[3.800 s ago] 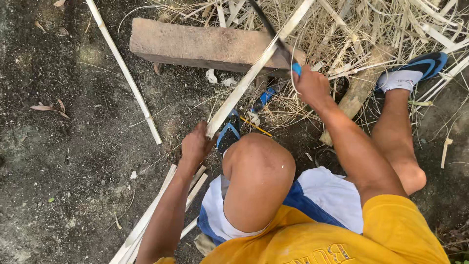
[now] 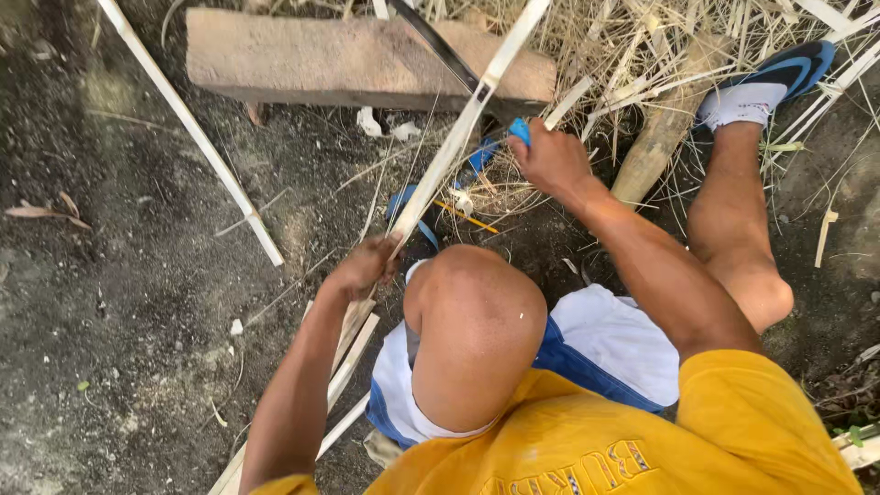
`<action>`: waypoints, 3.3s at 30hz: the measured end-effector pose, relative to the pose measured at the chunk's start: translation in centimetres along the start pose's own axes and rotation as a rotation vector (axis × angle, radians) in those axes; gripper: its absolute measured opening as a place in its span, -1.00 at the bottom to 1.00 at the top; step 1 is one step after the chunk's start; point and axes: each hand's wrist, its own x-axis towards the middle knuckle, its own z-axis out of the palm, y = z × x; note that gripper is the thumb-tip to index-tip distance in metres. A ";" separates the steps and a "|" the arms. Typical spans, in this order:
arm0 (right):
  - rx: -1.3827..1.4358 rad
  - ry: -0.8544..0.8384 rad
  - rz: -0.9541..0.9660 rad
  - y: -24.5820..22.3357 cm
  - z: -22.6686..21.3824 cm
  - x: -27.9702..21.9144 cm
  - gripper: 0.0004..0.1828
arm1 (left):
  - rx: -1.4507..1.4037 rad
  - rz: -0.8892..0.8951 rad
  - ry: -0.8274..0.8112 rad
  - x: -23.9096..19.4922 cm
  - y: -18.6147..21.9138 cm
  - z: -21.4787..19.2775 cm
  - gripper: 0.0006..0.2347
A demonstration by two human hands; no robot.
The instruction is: The person sits on the ground and uses a machete to split long bamboo poles into thin strips. The bamboo is held against a wooden block, and the machete is used to shave and split the material into usable pieces.
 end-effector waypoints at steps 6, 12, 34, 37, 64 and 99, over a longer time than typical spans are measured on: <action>-0.220 0.229 -0.444 1.1 0.8 0.1 -0.50 | 0.077 -0.089 0.083 -1.4 0.9 1.7 -0.68; -0.012 -0.017 0.188 -1.1 -2.5 1.7 -0.45 | -0.006 -0.023 -0.036 -1.5 1.5 1.0 -0.56; -0.062 0.312 0.179 5.6 -5.8 2.7 -0.49 | 0.234 -0.007 0.166 -3.4 -1.7 -1.9 -0.64; 0.146 0.330 0.242 5.5 -4.6 1.7 -0.49 | 0.407 0.168 0.248 -3.4 -0.9 -1.7 -0.74; 1.048 0.231 0.062 4.2 6.8 -6.3 -0.40 | 0.756 0.645 0.705 10.8 10.1 6.8 -0.34; 1.181 -0.037 0.266 5.3 9.6 -6.5 -0.39 | 0.884 1.708 0.704 -6.0 31.6 19.9 -0.76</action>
